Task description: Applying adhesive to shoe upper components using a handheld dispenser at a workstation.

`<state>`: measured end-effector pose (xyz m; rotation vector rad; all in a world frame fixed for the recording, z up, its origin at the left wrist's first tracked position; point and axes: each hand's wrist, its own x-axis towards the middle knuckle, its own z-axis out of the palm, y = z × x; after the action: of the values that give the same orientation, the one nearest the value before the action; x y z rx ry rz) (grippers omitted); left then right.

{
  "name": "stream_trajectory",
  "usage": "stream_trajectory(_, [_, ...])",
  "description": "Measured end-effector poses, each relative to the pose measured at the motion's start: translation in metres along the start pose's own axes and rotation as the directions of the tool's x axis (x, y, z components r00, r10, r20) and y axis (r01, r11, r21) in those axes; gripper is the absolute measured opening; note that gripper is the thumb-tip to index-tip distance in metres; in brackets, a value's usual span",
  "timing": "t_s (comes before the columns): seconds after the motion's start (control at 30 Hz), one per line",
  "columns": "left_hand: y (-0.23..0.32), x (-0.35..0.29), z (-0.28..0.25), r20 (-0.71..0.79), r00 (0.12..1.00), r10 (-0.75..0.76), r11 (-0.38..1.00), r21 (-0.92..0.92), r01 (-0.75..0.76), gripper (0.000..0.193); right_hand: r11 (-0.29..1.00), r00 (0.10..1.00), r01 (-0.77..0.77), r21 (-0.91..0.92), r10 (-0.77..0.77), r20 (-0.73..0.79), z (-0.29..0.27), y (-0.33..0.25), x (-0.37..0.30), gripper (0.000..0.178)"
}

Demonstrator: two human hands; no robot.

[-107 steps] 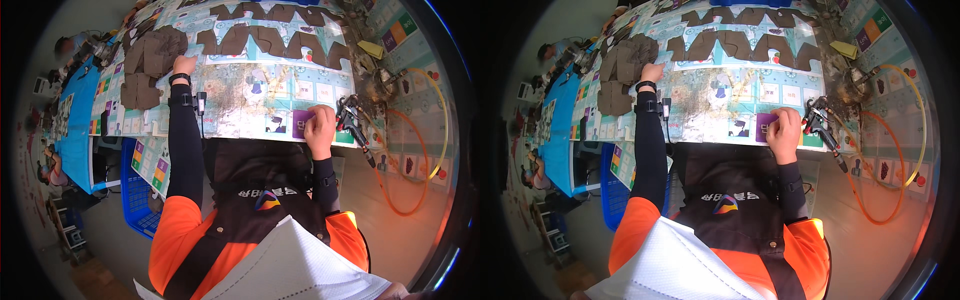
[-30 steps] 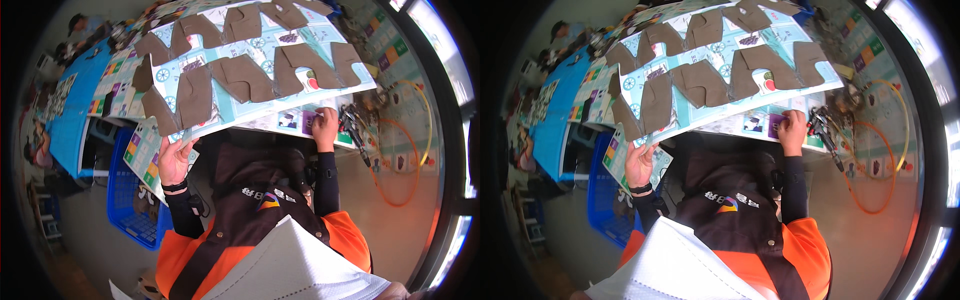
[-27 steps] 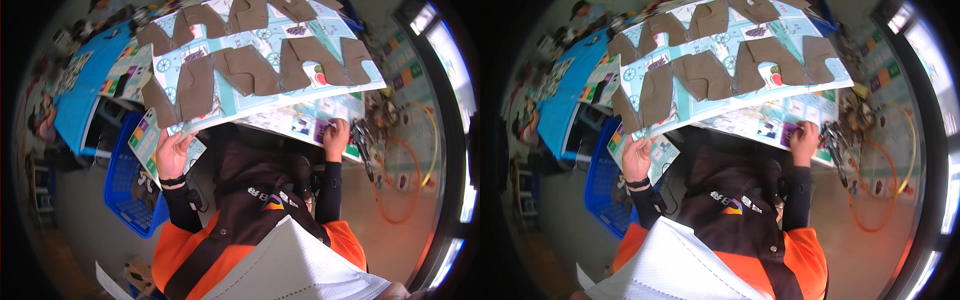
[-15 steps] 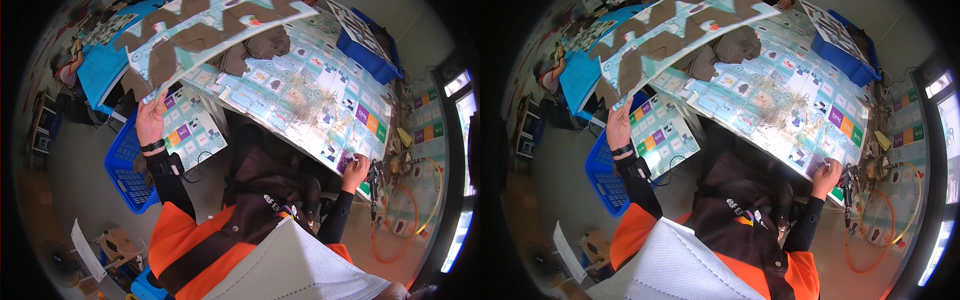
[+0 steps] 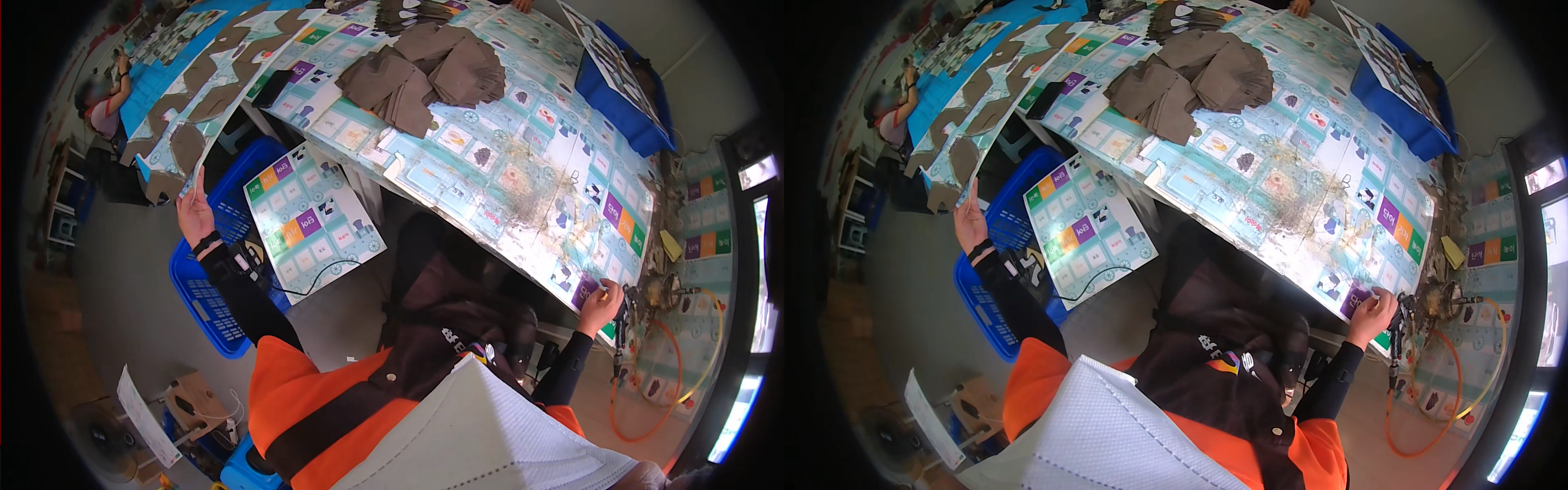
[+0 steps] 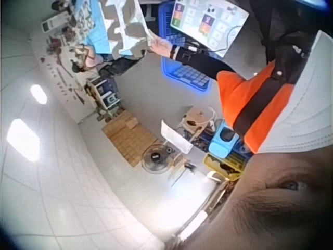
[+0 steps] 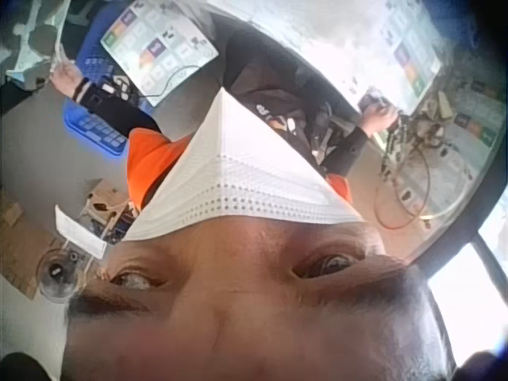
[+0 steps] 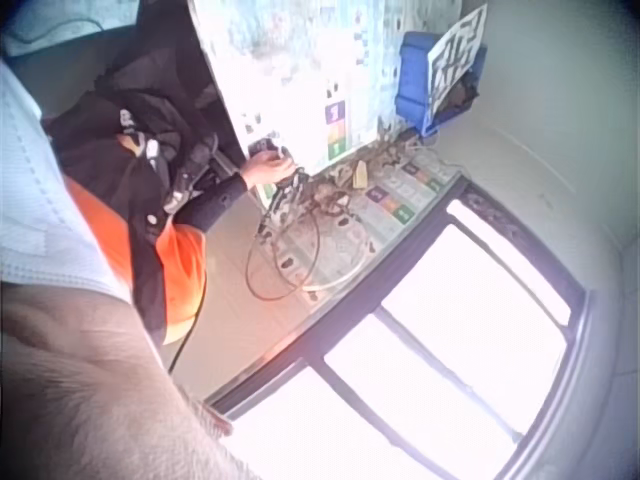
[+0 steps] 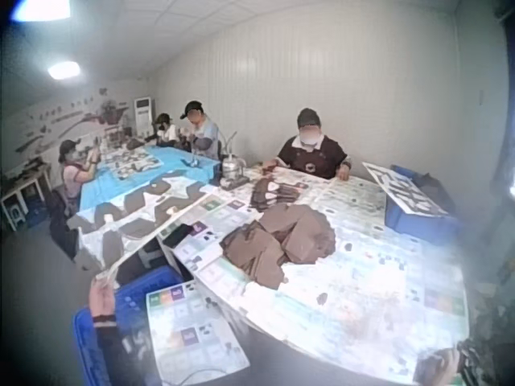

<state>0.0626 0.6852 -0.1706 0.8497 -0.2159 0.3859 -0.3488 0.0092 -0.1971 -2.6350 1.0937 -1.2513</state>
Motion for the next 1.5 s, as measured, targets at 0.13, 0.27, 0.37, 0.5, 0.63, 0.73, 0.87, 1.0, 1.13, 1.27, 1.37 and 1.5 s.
stream_trajectory(0.13, [-0.012,0.050,-0.036,-0.006,1.000,0.016,1.000,-0.007,-0.016,0.053,0.998,1.000,0.006,-0.059,-0.006,-0.003,0.005,-0.002,0.000,0.014])
stream_trajectory(0.27, [-0.026,0.143,-0.073,0.176,0.978,0.111,0.850,0.493,-0.185,0.053,0.997,1.000,-0.027,-0.076,0.025,-0.015,0.009,-0.003,0.000,0.015])
stream_trajectory(0.37, [-0.024,0.246,-0.080,0.036,0.998,-0.047,0.504,0.864,-0.007,0.056,0.994,1.000,-0.024,-0.107,0.023,-0.011,0.011,-0.005,0.000,0.016])
stream_trajectory(0.5, [-0.023,0.277,-0.071,-0.339,0.938,-0.069,0.945,0.280,0.171,0.066,0.989,0.998,-0.062,-0.135,0.059,-0.028,0.013,-0.004,-0.002,0.015])
stream_trajectory(0.63, [-0.050,0.147,-0.073,-0.218,0.910,-0.353,0.848,0.337,0.409,0.041,0.983,1.000,-0.029,-0.183,0.026,-0.017,0.017,-0.001,-0.002,0.017])
stream_trajectory(0.73, [-0.112,-0.037,-0.076,-0.079,0.558,-0.826,0.511,0.310,0.802,0.048,0.978,0.999,-0.015,-0.209,0.024,0.043,0.019,-0.001,-0.002,0.015])
stream_trajectory(0.87, [-0.179,-0.246,-0.052,-0.164,-0.157,-0.974,-0.207,0.352,0.913,0.066,0.983,0.999,0.021,-0.184,-0.015,0.032,0.019,-0.005,0.001,0.015])
stream_trajectory(1.0, [-0.225,-0.328,-0.038,-0.405,0.090,-0.910,0.147,-0.113,0.983,0.071,0.985,0.998,0.024,-0.173,-0.014,0.055,0.016,-0.004,0.003,0.017])
stream_trajectory(1.13, [-0.267,-0.322,-0.043,-0.557,0.463,-0.690,0.698,-0.340,0.631,0.062,0.998,0.999,0.020,-0.064,-0.018,0.043,0.012,0.000,0.002,0.017])
stream_trajectory(1.27, [-0.281,-0.311,-0.054,-0.648,0.612,-0.454,0.883,-0.233,0.408,0.040,0.999,0.999,0.013,0.035,-0.014,0.035,0.007,0.005,0.003,0.016])
stream_trajectory(1.37, [-0.257,-0.330,-0.078,-0.650,0.693,-0.313,0.945,-0.144,0.292,0.037,0.997,1.000,0.002,0.083,-0.004,0.017,0.003,0.007,0.004,0.015])
stream_trajectory(1.5, [-0.185,-0.368,-0.120,-0.628,0.714,-0.310,0.918,-0.002,0.397,0.033,0.984,0.999,0.038,0.177,-0.043,0.026,0.000,0.011,0.006,0.014])
